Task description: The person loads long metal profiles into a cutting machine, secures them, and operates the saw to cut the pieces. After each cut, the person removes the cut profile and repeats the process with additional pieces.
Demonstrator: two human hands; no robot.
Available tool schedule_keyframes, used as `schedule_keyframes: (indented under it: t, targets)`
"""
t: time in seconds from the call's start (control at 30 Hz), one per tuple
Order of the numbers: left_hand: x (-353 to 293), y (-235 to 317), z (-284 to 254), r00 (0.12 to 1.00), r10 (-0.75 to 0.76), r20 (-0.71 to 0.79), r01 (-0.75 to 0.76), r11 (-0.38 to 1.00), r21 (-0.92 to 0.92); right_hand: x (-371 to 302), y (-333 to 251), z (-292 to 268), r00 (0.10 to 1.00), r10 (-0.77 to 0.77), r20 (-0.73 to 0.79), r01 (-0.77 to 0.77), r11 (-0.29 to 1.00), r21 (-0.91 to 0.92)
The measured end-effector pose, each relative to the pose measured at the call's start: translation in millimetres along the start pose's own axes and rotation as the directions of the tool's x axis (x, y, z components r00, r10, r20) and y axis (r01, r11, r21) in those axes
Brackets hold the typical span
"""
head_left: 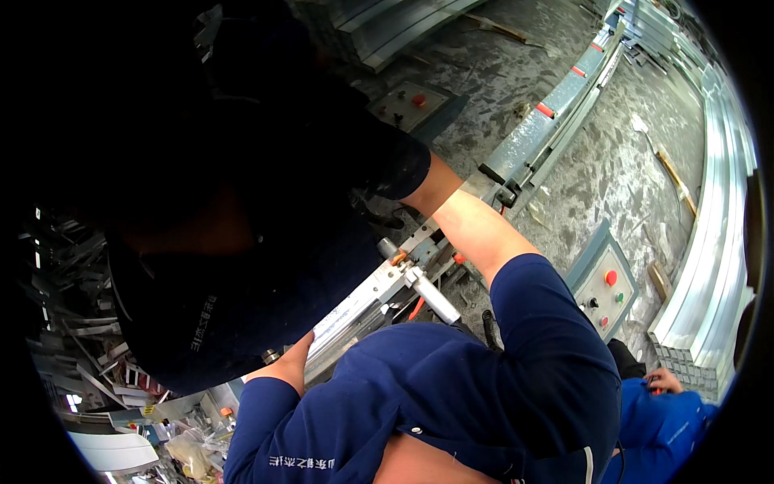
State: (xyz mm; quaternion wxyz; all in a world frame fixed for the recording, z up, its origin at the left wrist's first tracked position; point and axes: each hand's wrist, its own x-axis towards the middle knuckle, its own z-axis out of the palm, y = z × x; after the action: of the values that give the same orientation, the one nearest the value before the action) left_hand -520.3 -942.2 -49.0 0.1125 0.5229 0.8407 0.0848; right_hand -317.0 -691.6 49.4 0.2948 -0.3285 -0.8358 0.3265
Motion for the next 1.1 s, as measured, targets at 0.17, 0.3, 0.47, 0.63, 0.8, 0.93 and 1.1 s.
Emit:
schedule_keyframes:
  t: [0.17,0.3,0.47,0.63,0.8,0.93,1.1]
  targets:
    - [6.0,11.9,-7.8,0.997,-0.055,0.055,0.054,0.998,0.024,20.3,37.9,40.9,0.998,0.053,-0.042,-0.057,0.992,-0.112]
    - [21.4,48.0,-26.4,0.998,0.033,0.051,-0.034,0.999,0.024,44.8,100.6,81.1,0.983,0.099,-0.153,-0.121,0.983,-0.138]
    - [-1.2,18.1,-16.6,0.997,-0.029,0.078,0.029,1.0,-0.006,23.1,47.5,62.6,0.995,0.101,-0.012,-0.101,0.983,-0.151]
    - [3.8,20.8,-16.2,0.988,-0.086,0.128,0.1,0.99,-0.104,37.2,71.7,77.2,0.991,0.069,0.113,-0.038,0.967,-0.252]
    - [-6.1,48.4,-37.1,0.966,-0.192,0.176,0.203,0.978,-0.05,29.5,58.9,81.2,0.943,0.18,0.281,0.012,0.823,-0.568]
    - [-7.7,55.5,-42.0,0.964,-0.215,0.157,0.208,0.976,0.059,31.5,39.8,50.3,0.853,0.196,0.484,0.129,0.819,-0.559]
    - [0.5,57.7,-40.0,0.977,-0.169,0.129,0.166,0.986,0.036,33.2,59.3,62.6,0.902,0.192,0.386,0.077,0.81,-0.582]
